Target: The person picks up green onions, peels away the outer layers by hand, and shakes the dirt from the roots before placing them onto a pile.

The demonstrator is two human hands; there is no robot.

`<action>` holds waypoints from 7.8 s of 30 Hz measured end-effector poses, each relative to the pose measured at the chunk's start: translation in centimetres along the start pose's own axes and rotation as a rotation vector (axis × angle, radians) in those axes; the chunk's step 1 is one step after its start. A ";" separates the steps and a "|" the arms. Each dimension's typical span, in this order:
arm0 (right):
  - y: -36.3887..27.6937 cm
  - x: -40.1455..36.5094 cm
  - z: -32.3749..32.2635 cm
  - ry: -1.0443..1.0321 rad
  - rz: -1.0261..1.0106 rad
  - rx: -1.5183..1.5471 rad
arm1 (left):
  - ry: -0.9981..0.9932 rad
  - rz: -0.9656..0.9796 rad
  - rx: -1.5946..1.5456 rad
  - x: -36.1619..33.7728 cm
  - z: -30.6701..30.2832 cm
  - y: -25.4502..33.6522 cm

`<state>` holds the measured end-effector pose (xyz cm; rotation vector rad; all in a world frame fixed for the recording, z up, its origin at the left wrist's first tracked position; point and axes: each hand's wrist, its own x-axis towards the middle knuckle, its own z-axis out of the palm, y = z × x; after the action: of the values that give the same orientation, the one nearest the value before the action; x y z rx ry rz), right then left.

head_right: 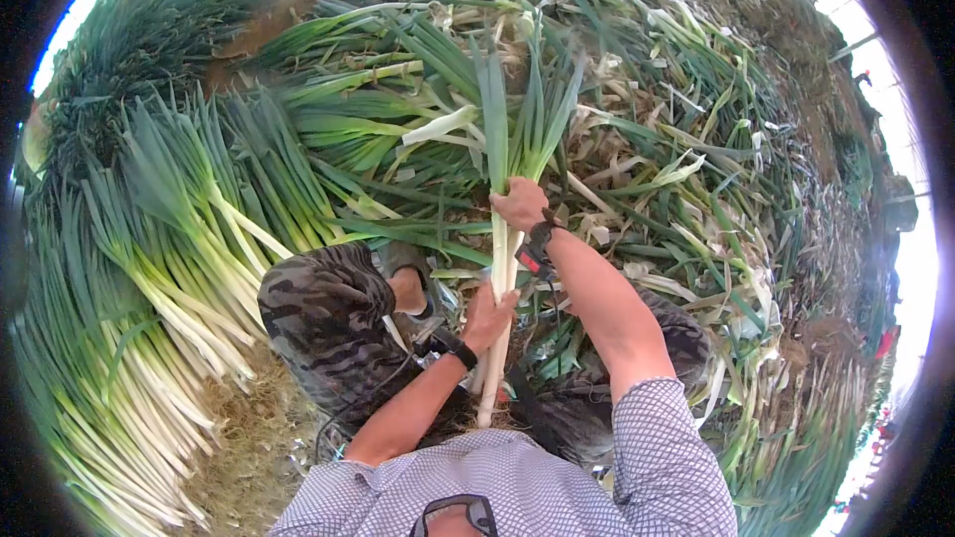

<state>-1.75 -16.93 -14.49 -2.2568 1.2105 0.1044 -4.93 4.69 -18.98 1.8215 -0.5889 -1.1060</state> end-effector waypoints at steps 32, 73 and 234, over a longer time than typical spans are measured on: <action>6.6 -4.8 -0.7 0.063 0.371 1.084 | 0.085 0.128 -0.144 -3.2 -0.2 2.1; 3.9 -18.3 -9.0 0.167 0.173 1.484 | 0.027 -0.152 -0.526 -1.3 -1.5 1.3; 3.2 -14.7 -2.1 -0.371 0.101 1.536 | -0.469 -0.274 -0.984 -4.2 -5.3 4.8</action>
<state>-13.33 -8.51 -9.38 -0.7759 0.7059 -0.2762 -2.16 7.93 -11.89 0.7966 0.0068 -1.6411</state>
